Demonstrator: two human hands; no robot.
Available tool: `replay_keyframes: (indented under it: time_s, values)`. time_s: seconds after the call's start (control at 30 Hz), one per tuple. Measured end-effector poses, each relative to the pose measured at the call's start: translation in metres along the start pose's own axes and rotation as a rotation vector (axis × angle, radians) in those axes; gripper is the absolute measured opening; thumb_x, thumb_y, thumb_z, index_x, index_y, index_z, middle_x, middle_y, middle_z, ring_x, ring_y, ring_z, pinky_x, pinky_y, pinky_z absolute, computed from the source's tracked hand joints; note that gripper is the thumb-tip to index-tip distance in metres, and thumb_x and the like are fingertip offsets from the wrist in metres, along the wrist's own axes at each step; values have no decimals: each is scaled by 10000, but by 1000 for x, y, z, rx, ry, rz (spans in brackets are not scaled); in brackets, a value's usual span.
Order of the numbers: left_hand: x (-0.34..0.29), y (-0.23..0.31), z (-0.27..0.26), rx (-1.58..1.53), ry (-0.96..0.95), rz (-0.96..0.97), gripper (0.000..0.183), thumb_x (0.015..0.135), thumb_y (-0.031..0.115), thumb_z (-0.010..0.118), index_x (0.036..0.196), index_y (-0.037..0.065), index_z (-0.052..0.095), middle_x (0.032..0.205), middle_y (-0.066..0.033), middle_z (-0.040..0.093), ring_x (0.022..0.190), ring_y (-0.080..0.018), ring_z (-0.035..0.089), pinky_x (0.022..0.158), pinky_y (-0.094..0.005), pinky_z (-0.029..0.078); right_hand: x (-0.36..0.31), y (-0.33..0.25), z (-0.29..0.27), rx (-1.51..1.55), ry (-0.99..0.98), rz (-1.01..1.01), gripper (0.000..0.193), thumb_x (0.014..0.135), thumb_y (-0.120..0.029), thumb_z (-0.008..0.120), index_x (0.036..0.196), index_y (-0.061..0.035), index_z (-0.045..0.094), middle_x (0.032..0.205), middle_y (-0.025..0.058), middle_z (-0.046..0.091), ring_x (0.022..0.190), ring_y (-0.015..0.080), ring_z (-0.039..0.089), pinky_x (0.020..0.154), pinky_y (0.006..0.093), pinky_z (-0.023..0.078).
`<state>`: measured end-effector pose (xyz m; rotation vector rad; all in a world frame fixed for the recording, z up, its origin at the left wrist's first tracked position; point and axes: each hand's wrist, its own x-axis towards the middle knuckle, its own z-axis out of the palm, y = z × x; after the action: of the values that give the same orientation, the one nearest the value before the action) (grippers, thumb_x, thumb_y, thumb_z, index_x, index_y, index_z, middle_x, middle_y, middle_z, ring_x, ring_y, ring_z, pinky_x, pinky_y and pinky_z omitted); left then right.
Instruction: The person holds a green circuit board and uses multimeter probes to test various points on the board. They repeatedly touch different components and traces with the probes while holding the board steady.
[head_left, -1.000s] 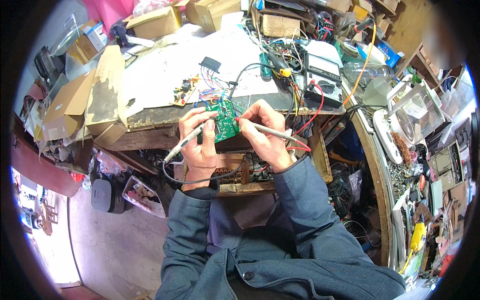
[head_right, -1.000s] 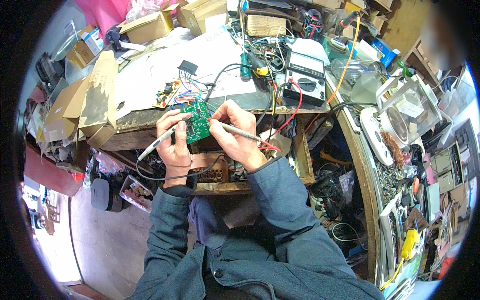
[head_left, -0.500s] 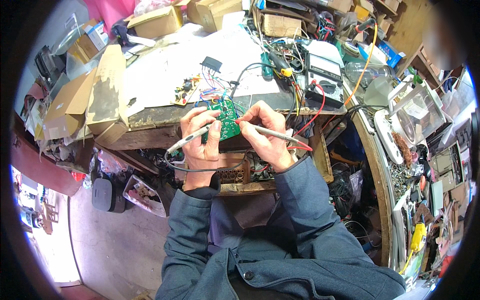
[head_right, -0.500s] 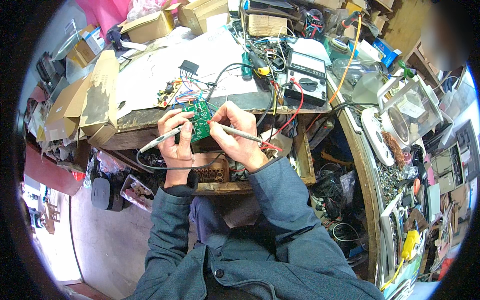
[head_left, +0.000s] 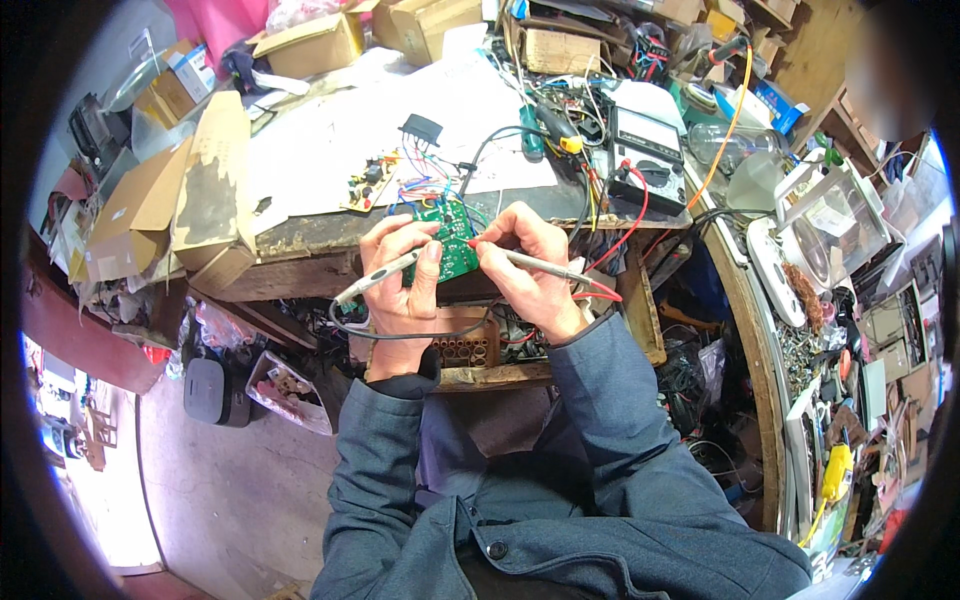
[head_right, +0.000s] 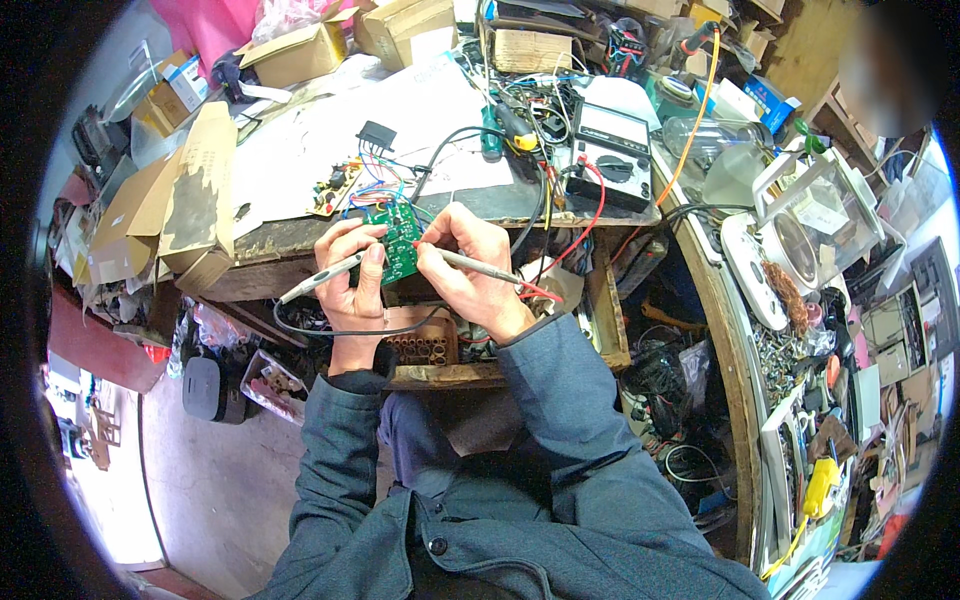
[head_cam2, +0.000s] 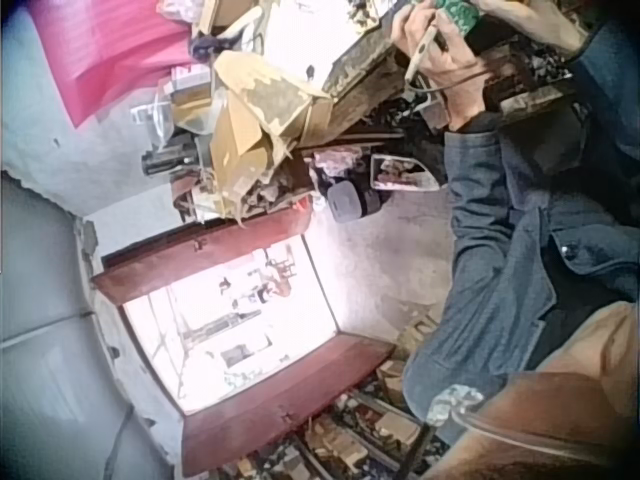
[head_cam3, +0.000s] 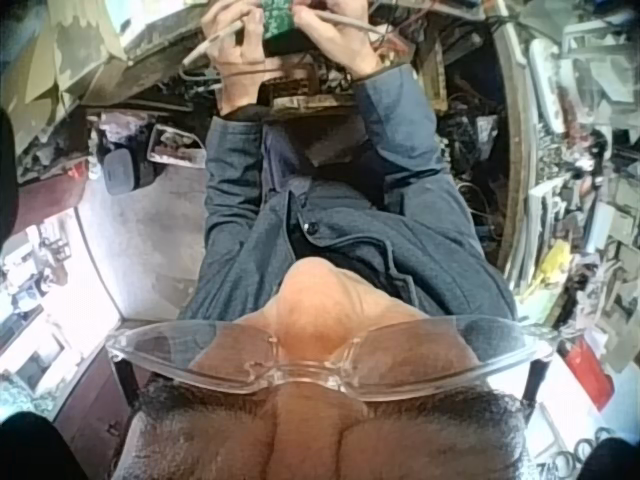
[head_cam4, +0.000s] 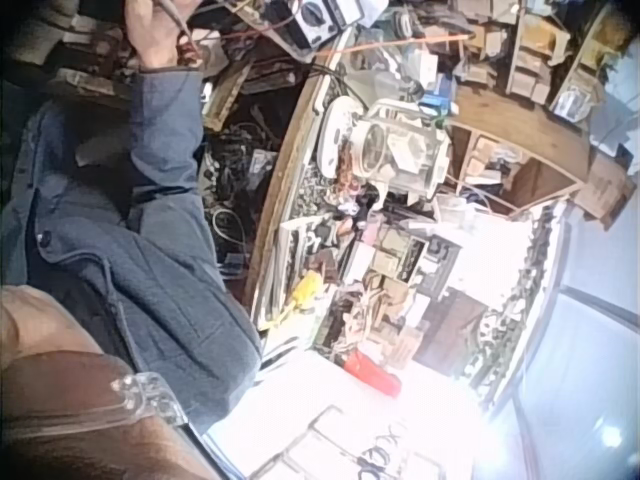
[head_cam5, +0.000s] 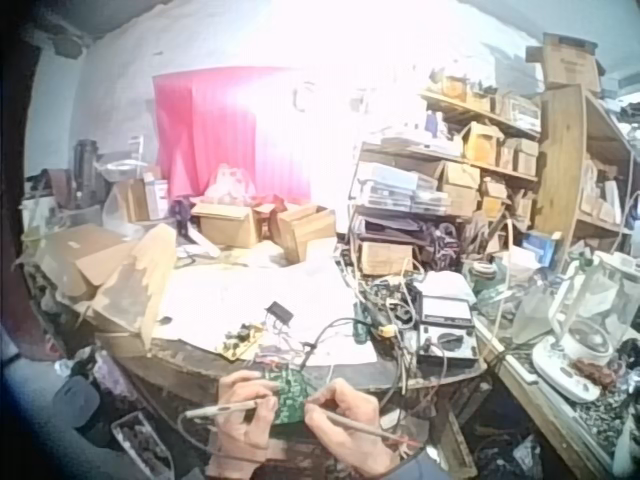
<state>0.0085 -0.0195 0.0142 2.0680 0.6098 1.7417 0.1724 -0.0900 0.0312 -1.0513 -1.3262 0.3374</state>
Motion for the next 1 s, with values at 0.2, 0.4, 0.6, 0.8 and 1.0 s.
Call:
replay_keyframes:
  time_s: [0.2, 0.4, 0.6, 0.8, 1.0]
  values:
    - [0, 1, 0, 1, -1, -3, 89, 1013, 136, 683, 1009, 48, 698, 1127, -73, 751, 1200, -269, 609, 1059, -408, 476, -1, -1, 0, -1, 5, 7, 99, 897, -32, 715, 874, -5, 623, 709, 9, 627, 623, 37, 540, 548, 237, 440]
    - [0, 3, 0, 0, -5, -19, 91, 1013, 137, 683, 997, 49, 701, 1131, -73, 751, 1202, -267, 608, 1061, -408, 475, 0, -3, -1, -16, 0, 34, 114, 895, -49, 725, 865, -7, 623, 715, 16, 633, 621, 50, 551, 551, 247, 452]
    - [-1, -3, -1, 7, 1, 17, 76, 1014, 122, 679, 1015, 49, 702, 1140, -74, 752, 1204, -263, 608, 1051, -401, 482, 1, -2, 0, -19, 14, 14, 122, 895, -59, 734, 866, -12, 625, 722, 22, 637, 626, 55, 556, 560, 251, 459]
    - [-1, -1, 2, -18, 2, -10, 95, 1014, 144, 685, 1010, 48, 689, 1134, -78, 753, 1216, -265, 602, 1084, -410, 460, 0, 0, 0, 9, 20, 12, 109, 898, -33, 720, 876, -5, 617, 707, 6, 622, 619, 35, 528, 550, 234, 434]
    - [-4, -9, 3, -108, 103, -16, 84, 1024, 118, 661, 1054, 41, 642, 1197, -131, 726, 1216, -272, 615, 1100, -425, 448, -2, 3, 0, 8, -9, 30, 103, 916, -34, 714, 902, -2, 617, 752, 17, 656, 656, 34, 557, 581, 226, 453]
